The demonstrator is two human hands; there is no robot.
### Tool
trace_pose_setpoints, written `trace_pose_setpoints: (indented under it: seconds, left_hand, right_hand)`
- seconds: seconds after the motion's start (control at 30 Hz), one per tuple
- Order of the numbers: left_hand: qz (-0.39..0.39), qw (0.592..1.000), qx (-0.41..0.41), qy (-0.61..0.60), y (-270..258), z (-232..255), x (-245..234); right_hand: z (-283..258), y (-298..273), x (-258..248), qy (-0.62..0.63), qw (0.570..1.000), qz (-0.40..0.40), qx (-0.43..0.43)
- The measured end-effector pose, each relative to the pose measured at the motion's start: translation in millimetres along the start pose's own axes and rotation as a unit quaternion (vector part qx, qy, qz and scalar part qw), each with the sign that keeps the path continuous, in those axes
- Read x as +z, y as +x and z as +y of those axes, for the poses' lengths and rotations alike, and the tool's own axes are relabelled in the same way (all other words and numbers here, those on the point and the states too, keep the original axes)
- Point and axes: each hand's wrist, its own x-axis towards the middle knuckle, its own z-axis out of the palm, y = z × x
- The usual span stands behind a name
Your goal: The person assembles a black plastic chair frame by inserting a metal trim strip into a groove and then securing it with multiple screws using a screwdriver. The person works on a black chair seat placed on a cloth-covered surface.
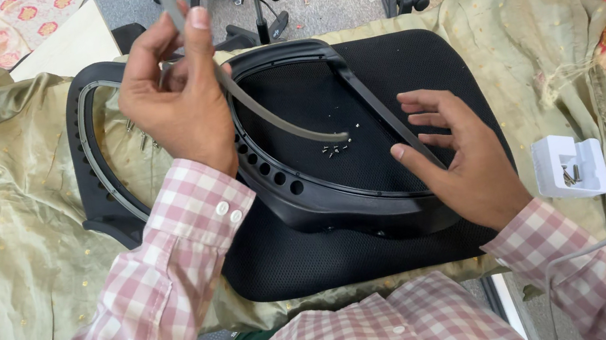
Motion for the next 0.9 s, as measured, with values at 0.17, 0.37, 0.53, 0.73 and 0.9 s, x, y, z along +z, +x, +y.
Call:
trace_pose_setpoints:
  seconds: [0.17, 0.37, 0.53, 0.73, 0.9]
  left_hand:
    - [0.128, 0.959, -0.248, -0.039, -5, -18, -21]
    - [0.164, 0.901, -0.402, -0.02, -54, -52, -36]
    - [0.03, 0.901, -0.418, 0.109, -71, -58, -43]
    - [0.01, 0.895, -0.43, 0.121, -67, -55, -43]
    - [0.028, 0.885, -0.45, 0.119, -63, -58, -46]
  right_hand:
    - [-5, -5, 3, -0.087, 0.992, -0.026, -0.087]
    - [3, -10, 9, -0.031, 0.993, -0.109, 0.043]
    - [7, -14, 9, -0.053, 0.985, -0.128, 0.098]
    - [6, -20, 9, -0.087, 0.985, -0.144, -0.048]
    - [5, -24, 11, -0.084, 0.982, -0.157, 0.066]
